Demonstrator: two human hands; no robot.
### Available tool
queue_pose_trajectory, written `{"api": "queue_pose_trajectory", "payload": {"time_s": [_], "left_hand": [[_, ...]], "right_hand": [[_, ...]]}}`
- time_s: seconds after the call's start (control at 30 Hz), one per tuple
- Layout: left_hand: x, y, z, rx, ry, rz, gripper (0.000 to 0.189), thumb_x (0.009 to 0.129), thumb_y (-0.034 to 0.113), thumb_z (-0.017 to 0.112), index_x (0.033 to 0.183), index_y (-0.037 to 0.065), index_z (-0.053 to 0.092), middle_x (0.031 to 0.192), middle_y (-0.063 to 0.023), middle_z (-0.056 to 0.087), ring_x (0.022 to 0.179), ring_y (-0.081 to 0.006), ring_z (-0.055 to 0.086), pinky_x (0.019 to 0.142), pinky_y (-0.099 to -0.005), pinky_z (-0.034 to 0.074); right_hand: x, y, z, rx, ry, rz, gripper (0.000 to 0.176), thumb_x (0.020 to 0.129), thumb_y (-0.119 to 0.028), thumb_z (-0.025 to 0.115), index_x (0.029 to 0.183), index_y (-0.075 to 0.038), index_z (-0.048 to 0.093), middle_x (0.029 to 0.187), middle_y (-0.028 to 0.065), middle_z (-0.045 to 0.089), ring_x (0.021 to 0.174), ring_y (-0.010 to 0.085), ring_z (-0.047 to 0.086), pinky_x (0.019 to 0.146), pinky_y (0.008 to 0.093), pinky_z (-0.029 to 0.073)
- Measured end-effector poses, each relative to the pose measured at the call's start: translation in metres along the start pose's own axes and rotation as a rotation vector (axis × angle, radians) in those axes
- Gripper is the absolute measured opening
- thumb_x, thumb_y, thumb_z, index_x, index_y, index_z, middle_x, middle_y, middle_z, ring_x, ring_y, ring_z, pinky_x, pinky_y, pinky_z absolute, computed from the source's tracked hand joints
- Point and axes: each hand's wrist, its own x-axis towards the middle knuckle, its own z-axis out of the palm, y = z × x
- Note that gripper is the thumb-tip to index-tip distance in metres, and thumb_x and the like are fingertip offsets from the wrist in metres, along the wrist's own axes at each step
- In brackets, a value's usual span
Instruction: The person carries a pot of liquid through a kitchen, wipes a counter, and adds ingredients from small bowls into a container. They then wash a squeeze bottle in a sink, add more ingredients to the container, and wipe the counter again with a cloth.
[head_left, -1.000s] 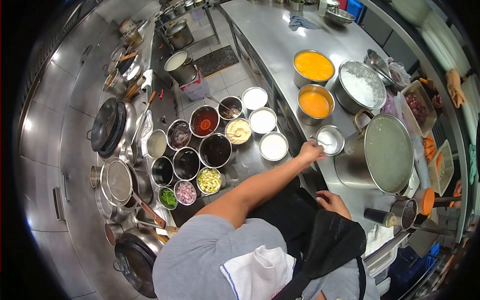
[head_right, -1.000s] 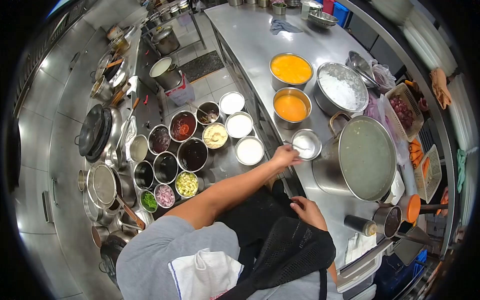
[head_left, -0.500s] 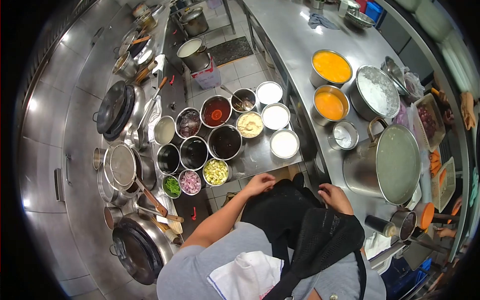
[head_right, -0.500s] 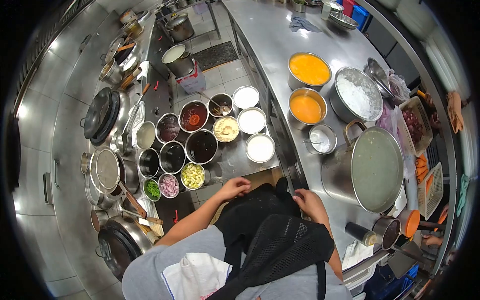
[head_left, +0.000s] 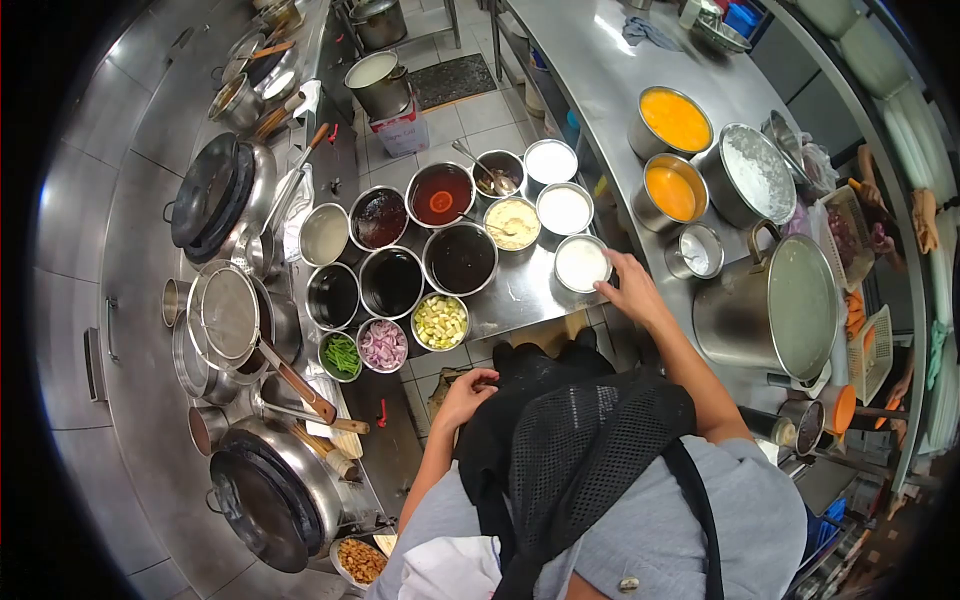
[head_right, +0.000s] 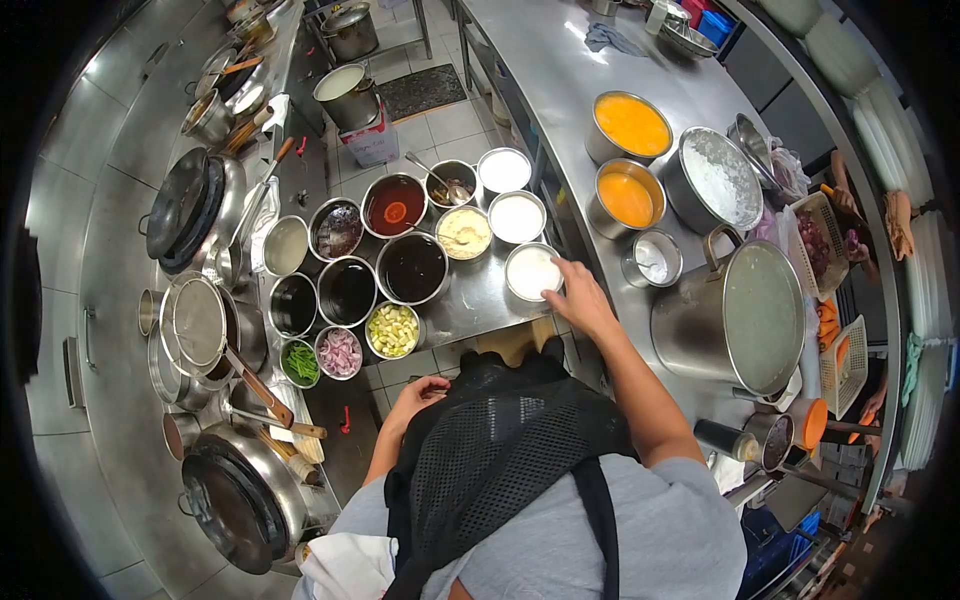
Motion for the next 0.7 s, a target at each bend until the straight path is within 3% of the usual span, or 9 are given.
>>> {"api": "queue_pose_trajectory", "payload": {"time_s": [0.07, 0.1, 0.17, 0.2, 0.27, 0.5, 0.63, 0.7], "left_hand": [[-0.012, -0.001, -0.012, -0.038, 0.012, 0.004, 0.033, 0.088, 0.001, 0.069, 0.12, -0.002, 0.063, 0.113, -0.0081, 0.069, 0.097, -0.0145, 0.066, 0.09, -0.0289, 0.052], [-0.02, 0.003, -0.017, -0.046, 0.024, 0.014, 0.033, 0.088, 0.0, 0.069, 0.121, -0.002, 0.063, 0.113, -0.0078, 0.069, 0.097, -0.0144, 0.066, 0.09, -0.0287, 0.052], [-0.028, 0.01, -0.03, -0.052, 0.034, 0.031, 0.033, 0.088, 0.0, 0.069, 0.121, -0.001, 0.063, 0.112, -0.0075, 0.069, 0.097, -0.0142, 0.066, 0.09, -0.0285, 0.052], [-0.033, 0.013, -0.034, -0.059, 0.035, 0.038, 0.033, 0.088, -0.001, 0.069, 0.121, -0.001, 0.064, 0.112, -0.0071, 0.069, 0.097, -0.0139, 0.065, 0.09, -0.0284, 0.052], [-0.037, 0.015, -0.04, -0.076, 0.038, 0.04, 0.033, 0.088, -0.001, 0.069, 0.121, -0.001, 0.064, 0.112, -0.0068, 0.069, 0.097, -0.0136, 0.065, 0.09, -0.0282, 0.052], [-0.017, 0.045, -0.037, -0.06, 0.053, 0.046, 0.034, 0.088, -0.001, 0.069, 0.121, 0.0, 0.064, 0.112, -0.0058, 0.068, 0.099, -0.0126, 0.064, 0.091, -0.0276, 0.052], [0.013, 0.074, -0.017, 0.028, 0.099, 0.074, 0.033, 0.088, 0.0, 0.068, 0.122, 0.0, 0.063, 0.108, -0.0058, 0.067, 0.098, -0.0126, 0.064, 0.09, -0.0269, 0.052], [0.033, 0.094, -0.005, 0.018, 0.093, 0.102, 0.033, 0.089, 0.002, 0.068, 0.121, 0.001, 0.064, 0.105, -0.0057, 0.067, 0.095, -0.0126, 0.065, 0.086, -0.0266, 0.053]], "right_hand": [[0.014, -0.004, 0.01, -0.015, 0.033, 0.024, 0.083, 0.078, -0.031, 0.08, 0.148, -0.011, 0.04, 0.137, 0.0208, 0.049, 0.126, 0.0404, 0.049, 0.105, 0.0453, 0.045], [0.018, -0.005, 0.018, -0.016, 0.04, 0.023, 0.083, 0.078, -0.031, 0.08, 0.148, -0.011, 0.04, 0.137, 0.0208, 0.049, 0.126, 0.0404, 0.049, 0.105, 0.0453, 0.045], [0.029, -0.007, 0.035, -0.096, 0.102, 0.062, 0.104, 0.069, -0.039, 0.087, 0.153, -0.012, 0.032, 0.144, 0.0222, 0.042, 0.135, 0.0422, 0.041, 0.108, 0.0491, 0.042], [0.033, -0.006, 0.045, -0.098, 0.104, 0.062, 0.104, 0.069, -0.039, 0.087, 0.153, -0.012, 0.032, 0.144, 0.0222, 0.042, 0.135, 0.0422, 0.041, 0.108, 0.0491, 0.042], [0.039, -0.002, 0.06, -0.191, 0.108, 0.101, 0.124, 0.058, -0.045, 0.092, 0.156, -0.014, 0.023, 0.15, 0.025, 0.033, 0.141, 0.0446, 0.032, 0.11, 0.056, 0.038], [0.051, 0.004, 0.069, -0.225, 0.048, 0.12, 0.131, 0.054, -0.048, 0.094, 0.157, -0.016, 0.019, 0.155, 0.0274, 0.024, 0.145, 0.046, 0.025, 0.111, 0.0628, 0.033], [0.048, 0.001, 0.066, -0.28, -0.02, 0.11, 0.131, 0.053, -0.043, 0.095, 0.157, -0.019, 0.019, 0.157, 0.0264, 0.018, 0.148, 0.0477, 0.016, 0.111, 0.0646, 0.032], [0.046, 0.002, 0.066, -0.263, 0.024, 0.075, 0.124, 0.053, -0.035, 0.094, 0.154, -0.018, 0.024, 0.153, 0.0258, 0.02, 0.144, 0.0491, 0.02, 0.11, 0.0629, 0.033]]}}
